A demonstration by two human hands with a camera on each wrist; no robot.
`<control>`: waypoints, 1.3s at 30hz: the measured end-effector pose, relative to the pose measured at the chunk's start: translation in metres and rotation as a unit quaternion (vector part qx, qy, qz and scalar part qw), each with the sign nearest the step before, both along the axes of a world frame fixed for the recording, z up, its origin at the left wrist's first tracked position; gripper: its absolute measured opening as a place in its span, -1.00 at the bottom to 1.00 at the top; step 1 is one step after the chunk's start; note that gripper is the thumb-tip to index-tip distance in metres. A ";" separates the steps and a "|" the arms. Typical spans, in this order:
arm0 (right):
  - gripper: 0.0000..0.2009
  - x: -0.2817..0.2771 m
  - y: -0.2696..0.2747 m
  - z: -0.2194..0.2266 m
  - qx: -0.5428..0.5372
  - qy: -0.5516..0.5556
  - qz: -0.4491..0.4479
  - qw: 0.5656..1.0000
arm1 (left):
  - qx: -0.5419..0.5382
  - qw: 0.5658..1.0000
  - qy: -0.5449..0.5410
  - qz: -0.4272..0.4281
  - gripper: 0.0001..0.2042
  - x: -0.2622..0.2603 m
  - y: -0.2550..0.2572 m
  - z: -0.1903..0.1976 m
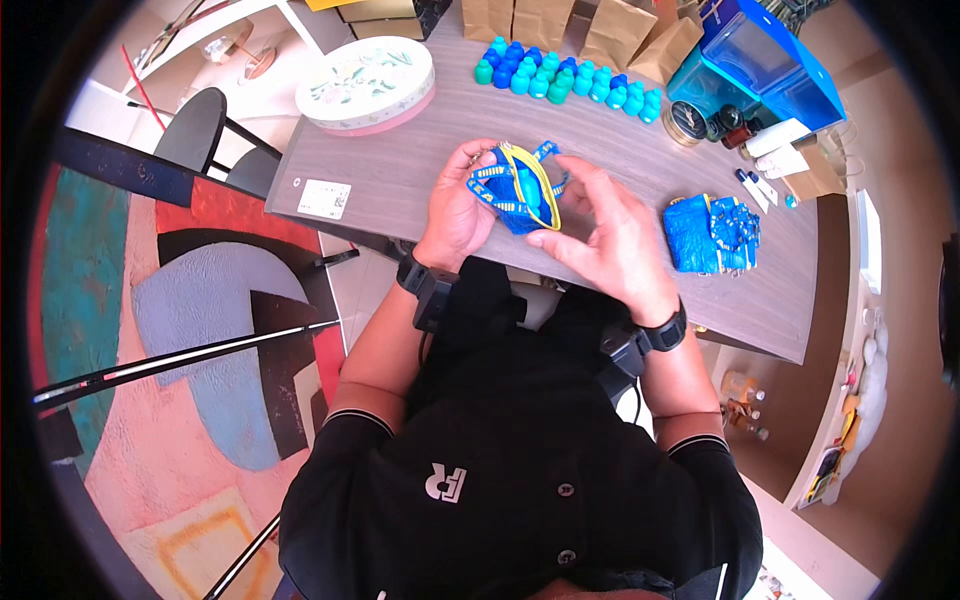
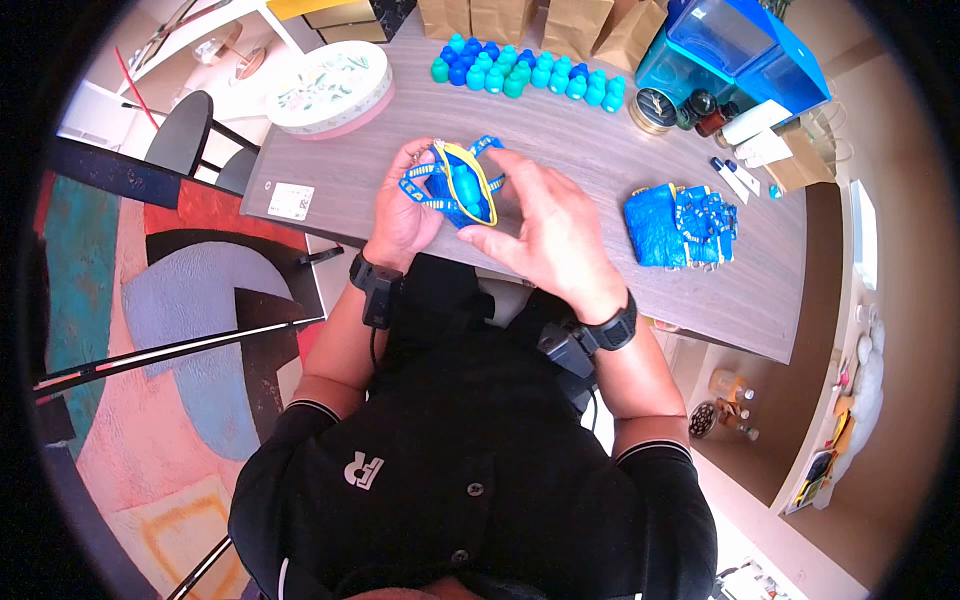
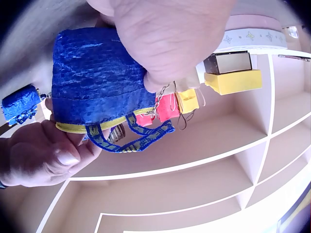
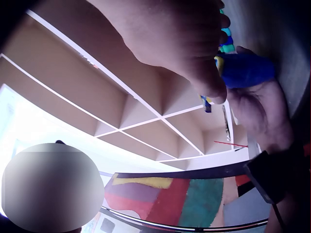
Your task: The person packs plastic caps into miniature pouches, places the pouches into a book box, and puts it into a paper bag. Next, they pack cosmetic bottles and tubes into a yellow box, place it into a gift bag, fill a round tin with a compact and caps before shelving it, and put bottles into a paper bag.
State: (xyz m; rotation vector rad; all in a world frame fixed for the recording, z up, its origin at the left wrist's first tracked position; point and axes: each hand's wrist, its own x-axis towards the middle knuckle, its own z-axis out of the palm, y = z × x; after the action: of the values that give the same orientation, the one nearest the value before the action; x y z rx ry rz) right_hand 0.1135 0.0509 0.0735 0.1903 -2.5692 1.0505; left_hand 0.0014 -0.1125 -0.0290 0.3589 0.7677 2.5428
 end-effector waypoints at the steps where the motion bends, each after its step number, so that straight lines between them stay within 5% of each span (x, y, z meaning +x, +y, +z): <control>1: -0.32 -0.002 -0.004 -0.007 0.025 0.041 -0.006 0.999 | 0.000 1.000 0.000 -0.005 -0.81 0.000 0.000 0.001; 7: -0.41 -0.013 -0.011 -0.026 0.020 0.079 -0.025 0.996 | 0.003 1.000 0.002 -0.009 -0.80 0.002 -0.001 0.005; 13: -0.58 -0.014 0.000 -0.029 -0.119 0.076 0.009 0.990 | 0.015 0.998 0.038 -0.042 -0.79 0.002 -0.003 0.003; 23: -0.59 -0.012 0.001 -0.027 -0.112 0.042 0.018 0.993 | -0.039 0.996 0.058 -0.046 -0.80 0.004 -0.004 0.003; 30: -0.67 -0.028 0.011 0.003 -0.099 0.120 0.037 0.987 | -0.073 0.991 0.103 -0.035 -0.79 0.003 -0.003 -0.003; 35: -0.71 -0.042 -0.001 0.018 0.126 0.149 0.074 0.978 | -0.086 0.990 0.101 -0.049 -0.78 0.005 0.000 -0.002; 39: -0.72 -0.048 -0.010 0.016 0.209 0.099 0.073 0.970 | -0.089 0.992 0.077 -0.040 -0.78 0.007 0.000 0.004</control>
State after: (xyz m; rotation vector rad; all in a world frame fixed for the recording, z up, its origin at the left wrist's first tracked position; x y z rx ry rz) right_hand 0.0660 0.0406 0.0892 0.5682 -2.5866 0.4880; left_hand 0.0085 -0.1128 -0.0249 0.5191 1.0080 2.3702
